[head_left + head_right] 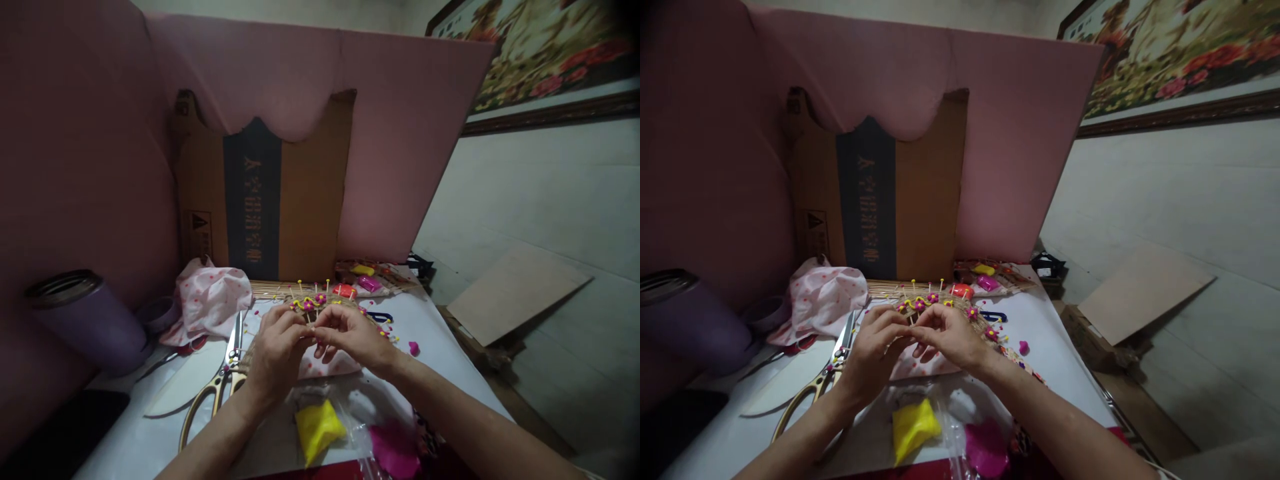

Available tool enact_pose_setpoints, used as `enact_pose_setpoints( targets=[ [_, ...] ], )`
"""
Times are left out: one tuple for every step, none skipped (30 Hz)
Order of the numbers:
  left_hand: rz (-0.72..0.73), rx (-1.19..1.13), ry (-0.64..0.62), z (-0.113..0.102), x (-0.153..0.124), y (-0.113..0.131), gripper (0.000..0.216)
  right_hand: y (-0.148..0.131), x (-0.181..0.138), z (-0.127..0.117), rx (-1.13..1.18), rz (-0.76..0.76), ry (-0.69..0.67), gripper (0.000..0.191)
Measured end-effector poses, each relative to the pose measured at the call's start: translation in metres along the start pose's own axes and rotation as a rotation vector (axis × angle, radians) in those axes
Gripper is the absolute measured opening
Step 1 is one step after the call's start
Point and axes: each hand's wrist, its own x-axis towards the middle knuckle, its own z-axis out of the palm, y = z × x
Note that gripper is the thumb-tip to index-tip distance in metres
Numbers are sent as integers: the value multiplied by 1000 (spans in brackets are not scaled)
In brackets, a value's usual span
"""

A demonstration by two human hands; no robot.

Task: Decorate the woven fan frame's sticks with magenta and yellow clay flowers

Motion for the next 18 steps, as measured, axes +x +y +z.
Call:
enact_pose_setpoints(
  targets=[
    [3, 18, -4, 0, 0, 1, 11, 1, 0, 1, 21, 8, 5, 30],
    [5, 32, -13, 0, 0, 1, 11, 2, 0, 2, 44, 16, 6, 30],
    [5, 37, -27, -1, 0, 2, 11, 2, 0, 2, 64, 22, 4, 30],
    [-4, 29, -37, -1, 1, 2, 11, 3, 0, 3, 79, 23, -3, 29],
    [-22, 4, -49, -1, 1, 2, 11, 3, 1, 3, 91, 20, -9, 27],
    [-57, -43, -61, -2, 1, 1, 11, 4, 1, 2, 97, 11, -8, 26],
    [-118, -118, -68, -2, 1, 0, 11, 5, 2, 1, 93, -5, 7, 24],
    [-212, -219, -71, -2, 2, 0, 13, 5, 4, 0, 76, -24, 41, 22],
    [-335, -342, -73, -3, 2, -1, 14, 6, 5, -1, 46, -42, 87, 20],
    [-479, -477, -77, -3, 2, -2, 16, 7, 7, -3, 10, -57, 136, 19],
    [-626, -608, -75, -3, 2, -3, 18, 8, 8, -4, -23, -67, 178, 18],
    [-759, -723, -65, -3, 2, -3, 21, 8, 9, -6, -48, -71, 206, 18],
    [-861, -816, -50, -2, 2, -4, 23, 9, 10, -7, -57, -69, 215, 20],
    [-931, -887, -31, -2, 1, -4, 25, 9, 10, -8, -52, -59, 204, 22],
    [-975, -939, -12, -2, 1, -4, 26, 9, 10, -8, -40, -48, 185, 23],
    [-999, -980, 4, -1, 0, -5, 26, 8, 9, -7, -31, -40, 161, 23],
    [-1013, -1013, 13, -1, 0, -5, 26, 6, 7, -6, -29, -36, 139, 21],
    [-1020, -1042, 17, -1, 0, -5, 26, 4, 6, -4, -30, -36, 121, 18]
  ],
)
